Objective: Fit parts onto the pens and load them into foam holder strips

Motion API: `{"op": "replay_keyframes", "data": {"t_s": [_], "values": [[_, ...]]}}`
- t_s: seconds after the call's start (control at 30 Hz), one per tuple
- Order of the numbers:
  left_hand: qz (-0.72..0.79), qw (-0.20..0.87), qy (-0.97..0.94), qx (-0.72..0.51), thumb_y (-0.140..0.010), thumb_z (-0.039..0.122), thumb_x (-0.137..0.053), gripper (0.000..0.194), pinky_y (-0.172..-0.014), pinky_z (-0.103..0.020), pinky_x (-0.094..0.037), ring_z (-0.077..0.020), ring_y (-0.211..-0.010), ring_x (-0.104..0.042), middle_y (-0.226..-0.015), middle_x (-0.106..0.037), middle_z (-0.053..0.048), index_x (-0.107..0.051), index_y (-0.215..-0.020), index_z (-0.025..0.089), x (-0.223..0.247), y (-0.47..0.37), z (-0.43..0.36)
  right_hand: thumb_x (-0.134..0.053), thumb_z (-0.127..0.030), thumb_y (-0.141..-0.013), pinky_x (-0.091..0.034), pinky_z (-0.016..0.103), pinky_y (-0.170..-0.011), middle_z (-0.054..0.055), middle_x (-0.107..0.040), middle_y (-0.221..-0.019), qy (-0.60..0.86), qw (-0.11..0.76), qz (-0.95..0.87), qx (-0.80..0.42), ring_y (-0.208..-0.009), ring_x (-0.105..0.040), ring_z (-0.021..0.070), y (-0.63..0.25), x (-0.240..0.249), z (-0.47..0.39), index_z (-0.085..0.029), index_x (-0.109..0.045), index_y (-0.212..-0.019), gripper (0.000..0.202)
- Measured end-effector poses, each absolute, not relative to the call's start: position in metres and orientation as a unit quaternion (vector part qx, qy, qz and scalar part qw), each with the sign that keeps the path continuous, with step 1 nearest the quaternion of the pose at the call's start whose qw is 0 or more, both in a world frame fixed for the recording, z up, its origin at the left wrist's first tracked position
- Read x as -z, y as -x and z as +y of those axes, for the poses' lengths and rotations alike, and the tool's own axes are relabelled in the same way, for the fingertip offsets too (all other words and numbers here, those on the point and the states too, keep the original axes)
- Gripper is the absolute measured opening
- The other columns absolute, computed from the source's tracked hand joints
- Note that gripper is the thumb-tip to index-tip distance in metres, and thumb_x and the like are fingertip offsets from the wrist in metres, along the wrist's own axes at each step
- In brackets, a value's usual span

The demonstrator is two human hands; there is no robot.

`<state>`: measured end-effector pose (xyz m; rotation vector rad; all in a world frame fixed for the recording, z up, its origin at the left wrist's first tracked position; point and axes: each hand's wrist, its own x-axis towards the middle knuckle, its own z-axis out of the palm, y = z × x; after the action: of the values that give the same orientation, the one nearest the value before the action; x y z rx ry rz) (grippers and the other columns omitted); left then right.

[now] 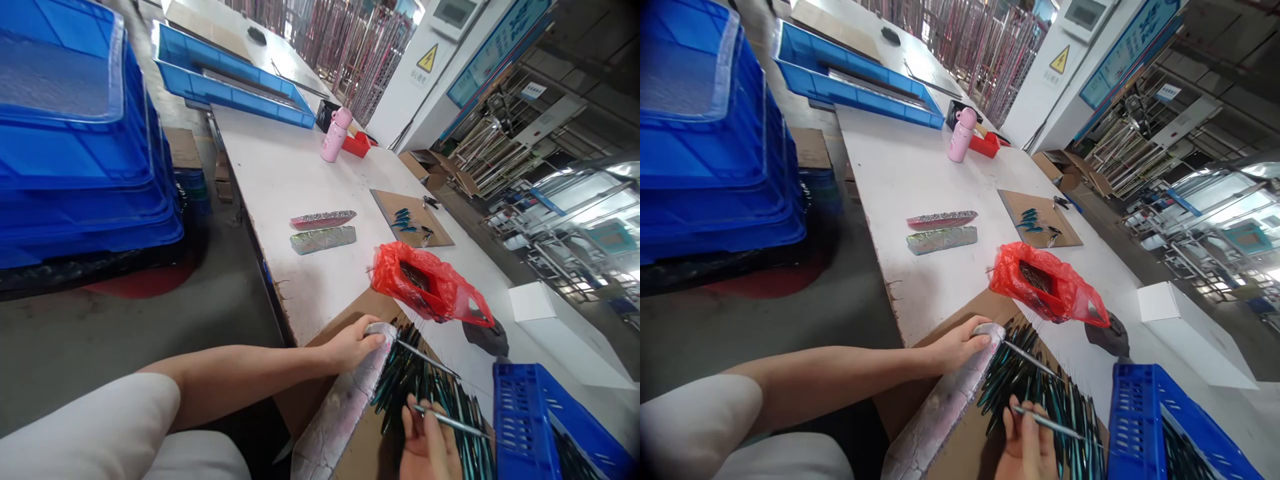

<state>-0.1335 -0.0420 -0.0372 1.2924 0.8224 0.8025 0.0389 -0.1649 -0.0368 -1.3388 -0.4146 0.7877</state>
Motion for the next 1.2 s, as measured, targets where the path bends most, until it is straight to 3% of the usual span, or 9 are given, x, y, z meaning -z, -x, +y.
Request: {"op": "replay_keyframes", "data": {"t_s": [0.33, 1.2], "values": [[0.349, 0.649, -0.577, -0.352, -0.082, 0.037, -0.043, 0.039, -0.075, -0.028, -0.042, -0.0163, -0.085, -0.053, -0.096, -0.057, -0.004, -0.045, -0.115, 0.017, 0.04, 0.132, -0.04, -0.067, -0.027, -0.07, -0.052, 0.026, -0.073, -0.002, -0.067, -0.085, 0.54, 0.734, -0.078, -0.405, -0.079, -0.064, 0.014, 0.011, 0.047, -0.114, -0.025, -0.056, -0.098, 0.031], [0.338, 0.657, -0.58, -0.342, -0.082, 0.04, -0.045, 0.041, -0.072, -0.028, -0.041, -0.0146, -0.077, -0.053, -0.086, -0.058, -0.004, -0.042, -0.115, 0.016, 0.042, 0.131, -0.039, -0.057, -0.031, -0.078, -0.051, 0.031, -0.076, 0.001, -0.066, -0.092, 0.553, 0.694, -0.073, -0.455, -0.089, -0.061, 0.0165, 0.005, 0.059, -0.114, -0.023, -0.055, -0.11, 0.033]]}}
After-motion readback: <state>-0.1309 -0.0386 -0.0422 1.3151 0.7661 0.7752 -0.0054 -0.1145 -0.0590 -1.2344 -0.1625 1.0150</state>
